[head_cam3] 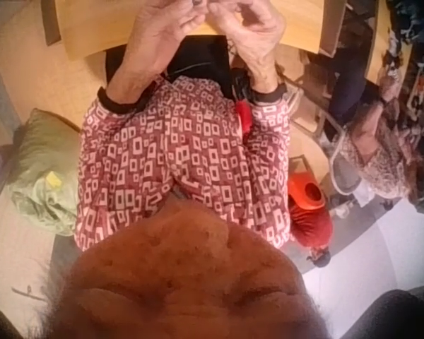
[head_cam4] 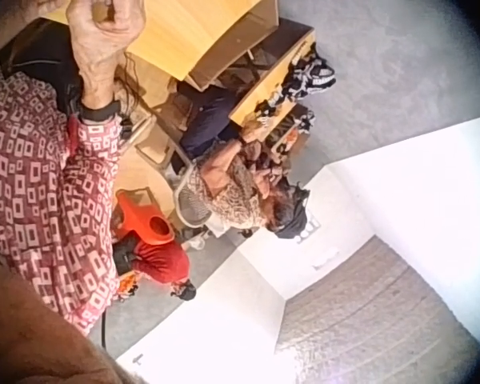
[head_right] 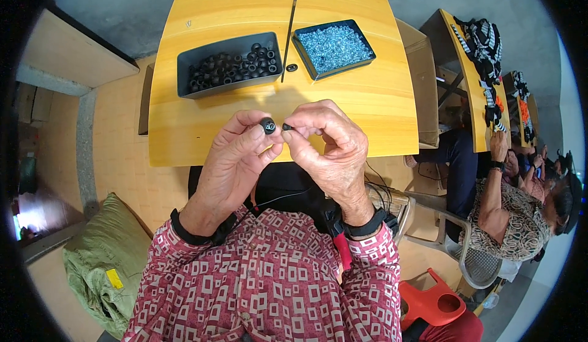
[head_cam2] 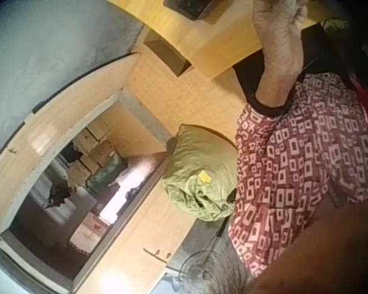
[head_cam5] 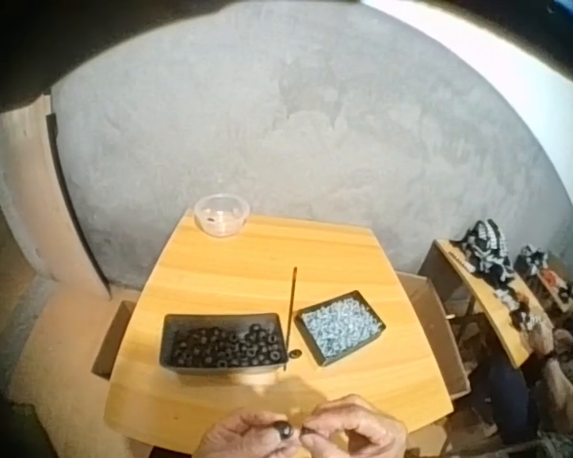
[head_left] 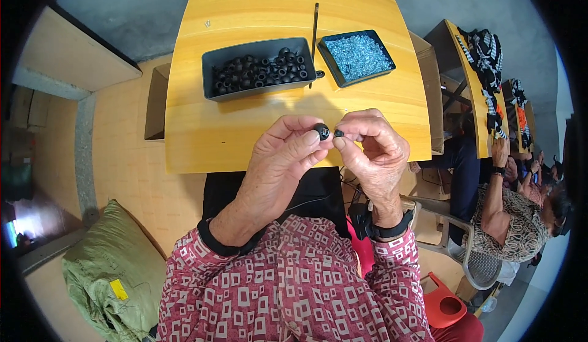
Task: The person assembles small components by picking up black plastic parts and small fasteners from trays on the table and inserting the fasteners into the black parts by hand.
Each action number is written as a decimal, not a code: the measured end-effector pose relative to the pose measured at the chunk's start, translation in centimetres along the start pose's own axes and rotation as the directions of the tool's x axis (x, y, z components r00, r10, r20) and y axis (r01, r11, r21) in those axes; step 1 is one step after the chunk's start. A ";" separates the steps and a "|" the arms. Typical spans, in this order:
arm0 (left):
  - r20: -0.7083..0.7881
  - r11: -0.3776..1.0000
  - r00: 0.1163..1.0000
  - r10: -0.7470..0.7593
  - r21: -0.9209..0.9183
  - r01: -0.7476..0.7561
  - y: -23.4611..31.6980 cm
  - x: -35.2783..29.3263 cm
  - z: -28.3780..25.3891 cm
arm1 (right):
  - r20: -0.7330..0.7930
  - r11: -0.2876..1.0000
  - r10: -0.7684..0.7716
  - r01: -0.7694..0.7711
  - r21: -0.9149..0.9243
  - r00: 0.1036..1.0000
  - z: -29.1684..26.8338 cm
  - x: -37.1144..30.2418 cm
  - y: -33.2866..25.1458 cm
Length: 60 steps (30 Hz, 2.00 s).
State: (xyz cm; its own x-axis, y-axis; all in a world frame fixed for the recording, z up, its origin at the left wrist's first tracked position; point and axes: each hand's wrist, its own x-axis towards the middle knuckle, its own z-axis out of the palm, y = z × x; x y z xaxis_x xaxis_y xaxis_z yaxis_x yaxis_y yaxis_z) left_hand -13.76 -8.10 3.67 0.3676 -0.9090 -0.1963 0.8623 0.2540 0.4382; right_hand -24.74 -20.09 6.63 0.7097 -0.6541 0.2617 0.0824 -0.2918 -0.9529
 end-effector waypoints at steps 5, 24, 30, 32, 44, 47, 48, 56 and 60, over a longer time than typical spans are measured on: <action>-0.018 1.000 1.000 -0.010 -0.008 0.010 -0.4 0.2 0.5 | 0.042 0.998 0.019 -0.021 0.063 0.999 -1.2 -0.2 0.2; 0.057 0.975 0.979 -0.195 -0.098 0.199 -1.4 0.3 -0.1 | 0.152 0.989 -0.054 0.074 -0.130 0.987 -3.3 0.6 -1.7; 0.025 0.988 0.989 -0.148 -0.044 0.149 -1.3 0.0 0.2 | 0.181 0.977 -0.051 0.087 -0.197 0.982 -2.9 0.9 -2.0; 0.013 0.988 0.989 -0.150 -0.038 0.151 -1.4 0.0 0.1 | 0.170 0.980 -0.040 0.072 -0.187 0.985 -2.8 0.8 -2.0; -0.033 0.983 0.983 -0.180 -0.039 0.179 -1.5 0.0 0.0 | 0.215 0.959 -0.023 0.082 -0.271 0.976 -2.7 0.6 -2.4; -0.023 0.987 0.986 -0.162 -0.001 0.162 -1.6 -0.1 -0.1 | 0.219 0.955 -0.044 0.105 -0.276 0.975 -2.8 0.6 -2.2; -0.028 0.986 0.986 -0.166 0.008 0.166 -1.5 -0.1 0.1 | 0.219 0.955 -0.043 0.105 -0.278 0.975 -2.8 0.6 -2.3; -0.042 0.975 0.975 -0.220 -0.034 0.219 -1.5 -0.1 -0.1 | 0.205 0.962 -0.030 0.084 -0.260 0.978 -2.9 0.5 -2.0; -0.043 0.971 0.972 -0.233 -0.056 0.230 -1.5 0.0 -0.1 | 0.203 0.959 -0.024 0.080 -0.273 0.979 -2.9 0.4 -2.0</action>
State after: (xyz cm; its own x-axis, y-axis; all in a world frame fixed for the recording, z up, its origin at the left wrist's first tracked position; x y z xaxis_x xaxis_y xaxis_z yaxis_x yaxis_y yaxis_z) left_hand -15.04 -8.42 2.88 0.1712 -0.9282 -0.3303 0.9418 0.0557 0.3316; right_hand -26.60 -21.80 9.06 0.8349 -0.4917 0.2475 -0.0555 -0.5225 -0.8509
